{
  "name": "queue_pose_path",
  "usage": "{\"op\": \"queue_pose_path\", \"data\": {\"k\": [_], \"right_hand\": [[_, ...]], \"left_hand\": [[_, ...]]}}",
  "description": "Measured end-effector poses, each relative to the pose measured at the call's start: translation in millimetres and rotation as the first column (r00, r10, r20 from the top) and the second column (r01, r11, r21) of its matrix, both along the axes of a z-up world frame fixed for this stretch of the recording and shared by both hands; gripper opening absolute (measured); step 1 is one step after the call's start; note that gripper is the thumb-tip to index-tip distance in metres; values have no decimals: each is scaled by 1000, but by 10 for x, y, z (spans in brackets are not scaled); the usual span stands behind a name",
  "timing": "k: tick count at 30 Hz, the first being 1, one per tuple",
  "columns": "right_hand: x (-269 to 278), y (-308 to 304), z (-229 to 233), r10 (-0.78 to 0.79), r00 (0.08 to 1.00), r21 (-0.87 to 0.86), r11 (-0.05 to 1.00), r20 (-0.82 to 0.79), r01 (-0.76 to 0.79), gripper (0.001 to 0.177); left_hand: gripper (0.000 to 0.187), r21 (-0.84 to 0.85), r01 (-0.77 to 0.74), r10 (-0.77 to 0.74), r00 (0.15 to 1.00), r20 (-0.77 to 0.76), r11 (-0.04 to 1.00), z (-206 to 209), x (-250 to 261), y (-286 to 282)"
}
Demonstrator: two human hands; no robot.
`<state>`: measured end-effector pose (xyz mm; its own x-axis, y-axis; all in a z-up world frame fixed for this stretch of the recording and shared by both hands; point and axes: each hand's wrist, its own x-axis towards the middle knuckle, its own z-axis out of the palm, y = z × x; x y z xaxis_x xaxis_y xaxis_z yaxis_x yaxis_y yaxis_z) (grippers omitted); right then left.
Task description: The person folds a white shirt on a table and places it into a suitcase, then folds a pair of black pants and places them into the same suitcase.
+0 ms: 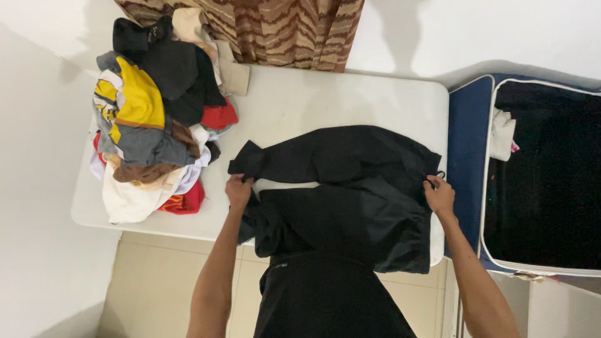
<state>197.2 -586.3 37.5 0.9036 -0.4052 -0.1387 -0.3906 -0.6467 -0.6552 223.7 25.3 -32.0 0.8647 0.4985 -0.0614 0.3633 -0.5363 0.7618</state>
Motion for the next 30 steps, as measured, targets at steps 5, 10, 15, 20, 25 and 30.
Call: {"op": "queue_pose_path", "data": {"k": [5, 10, 15, 20, 25, 30], "right_hand": [[91, 75, -44, 82, 995, -242, 968, 56, -67, 47], [220, 277, -108, -26, 997, -326, 944, 70, 47, 90], [493, 237, -44, -114, 991, -77, 991, -74, 109, 69], [741, -43, 106, -180, 983, 503, 848, -19, 165, 49], [1019, -430, 409, -297, 947, 685, 716, 121, 138, 46], [964, -625, 711, -186, 981, 853, 519, 51, 54, 62]], "left_hand": [[27, -553, -70, 149, 984, 99, 830, 438, 265, 518], [31, -909, 265, 371, 848, 378, 321, 1147, 315, 892], [54, -958, 246, 465, 838, 287, 148, 1475, 200, 1019], [50, -1000, 7, 428, 904, 1, -14, 1134, -197, 934], [44, -968, -248, 344, 907, -243, -30, 578, -412, 768], [43, -978, -195, 478, 868, -135, 78, 324, -262, 796]]}}
